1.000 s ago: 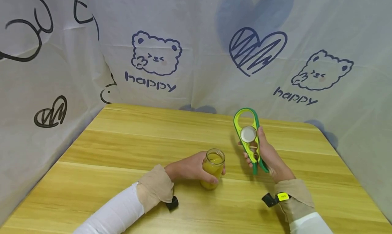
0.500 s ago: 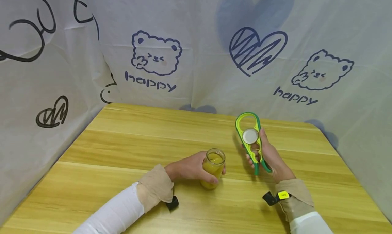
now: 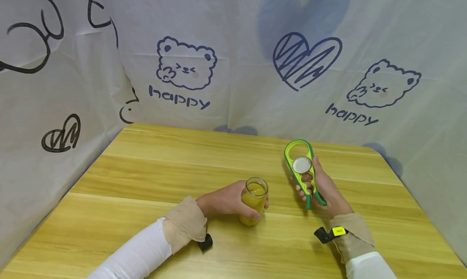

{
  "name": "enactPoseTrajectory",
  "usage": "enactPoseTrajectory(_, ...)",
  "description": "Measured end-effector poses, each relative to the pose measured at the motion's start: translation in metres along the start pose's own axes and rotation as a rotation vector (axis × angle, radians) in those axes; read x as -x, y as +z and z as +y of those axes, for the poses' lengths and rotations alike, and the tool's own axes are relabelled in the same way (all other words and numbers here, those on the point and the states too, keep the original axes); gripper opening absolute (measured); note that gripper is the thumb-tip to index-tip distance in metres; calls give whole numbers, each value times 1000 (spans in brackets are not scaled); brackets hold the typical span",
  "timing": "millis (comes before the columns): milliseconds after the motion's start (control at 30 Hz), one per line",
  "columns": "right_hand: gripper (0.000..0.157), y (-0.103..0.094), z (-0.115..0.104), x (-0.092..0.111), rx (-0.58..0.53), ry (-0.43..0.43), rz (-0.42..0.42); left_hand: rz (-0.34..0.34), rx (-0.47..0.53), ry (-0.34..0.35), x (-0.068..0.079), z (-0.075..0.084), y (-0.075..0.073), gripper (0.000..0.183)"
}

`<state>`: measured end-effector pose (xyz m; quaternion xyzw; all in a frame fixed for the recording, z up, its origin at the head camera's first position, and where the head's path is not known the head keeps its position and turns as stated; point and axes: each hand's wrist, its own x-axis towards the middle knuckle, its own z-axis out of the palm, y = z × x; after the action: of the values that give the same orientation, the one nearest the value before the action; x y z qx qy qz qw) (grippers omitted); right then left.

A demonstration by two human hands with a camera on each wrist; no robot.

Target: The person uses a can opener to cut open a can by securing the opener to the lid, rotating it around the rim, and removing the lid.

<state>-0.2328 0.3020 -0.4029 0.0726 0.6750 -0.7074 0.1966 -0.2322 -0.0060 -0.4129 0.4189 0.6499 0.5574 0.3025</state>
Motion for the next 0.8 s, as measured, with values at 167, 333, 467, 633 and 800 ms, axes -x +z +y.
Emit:
enactPoseTrajectory(167, 98, -4, 3, -1, 27, 14, 8, 3, -3, -5, 0, 0, -1, 36)
enactPoseTrajectory(333, 107, -6, 5, -1, 59, 49, 33, 4, -3, -2, 0, -1, -1, 35)
enactPoseTrajectory(467, 98, -7, 6, -1, 54, 68, 53, 7, -8, -5, -1, -2, -1, 35)
enactPoseTrajectory(633, 85, -8, 6, -3, 66, 86, 55, 8, -12, -7, -1, -2, -1, 35)
enactPoseTrajectory(800, 83, -10, 7, -4, 53, 105, 68, 9, -14, -3, -1, -2, -1, 35)
